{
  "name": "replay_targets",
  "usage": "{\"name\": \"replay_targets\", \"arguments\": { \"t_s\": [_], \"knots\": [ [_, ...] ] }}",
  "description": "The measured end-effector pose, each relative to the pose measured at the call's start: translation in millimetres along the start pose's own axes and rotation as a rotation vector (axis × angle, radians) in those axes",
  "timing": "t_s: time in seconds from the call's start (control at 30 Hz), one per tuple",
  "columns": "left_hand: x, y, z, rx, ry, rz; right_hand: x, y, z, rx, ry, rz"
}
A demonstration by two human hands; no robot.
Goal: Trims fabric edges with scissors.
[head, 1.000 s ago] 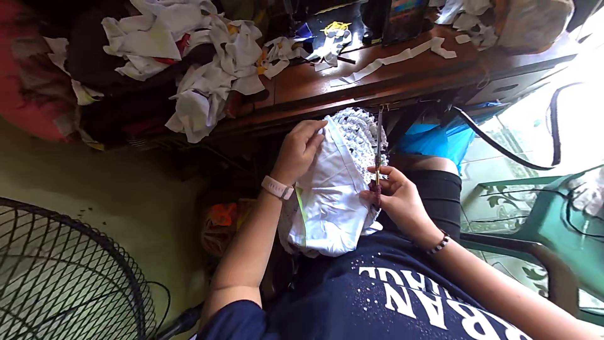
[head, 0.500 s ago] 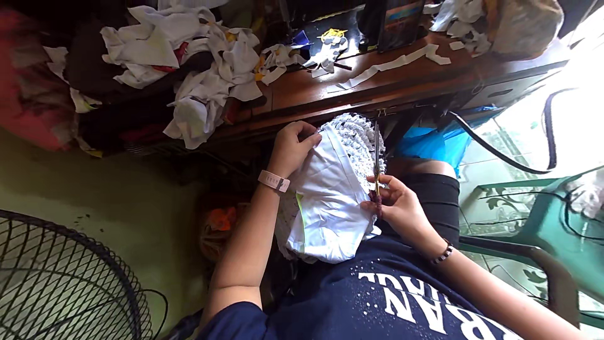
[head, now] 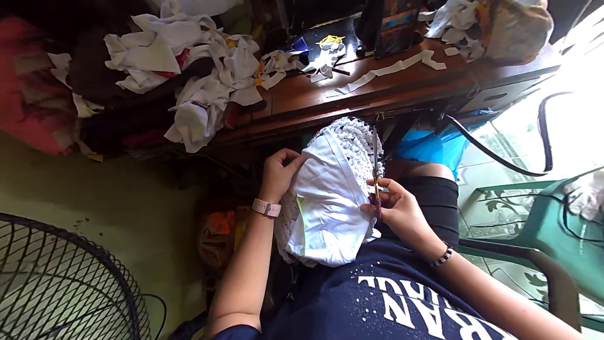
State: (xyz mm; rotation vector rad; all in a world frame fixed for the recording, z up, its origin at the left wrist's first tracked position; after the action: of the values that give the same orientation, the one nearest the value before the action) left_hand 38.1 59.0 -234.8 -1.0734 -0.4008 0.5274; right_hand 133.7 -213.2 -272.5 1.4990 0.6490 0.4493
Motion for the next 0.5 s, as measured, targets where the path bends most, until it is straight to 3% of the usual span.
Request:
{"name": "replay_targets", "arguments": {
  "t_s": [0.5],
  "knots": [
    [-8.7,-10.9,8.4,0.105,-0.051,-0.162,-2.2,-0.8,2.5,-0.013,-0.013,-0.025]
  ]
}}
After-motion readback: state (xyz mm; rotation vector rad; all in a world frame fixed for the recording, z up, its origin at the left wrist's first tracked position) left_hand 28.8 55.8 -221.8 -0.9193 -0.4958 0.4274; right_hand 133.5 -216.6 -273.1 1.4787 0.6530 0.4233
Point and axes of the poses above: each hand's wrist, its own x-axis towards the middle knuckle, its own z-axis out of the back of the hand, y = z × x, the point moved 3 cm from there along x, towards the middle knuckle
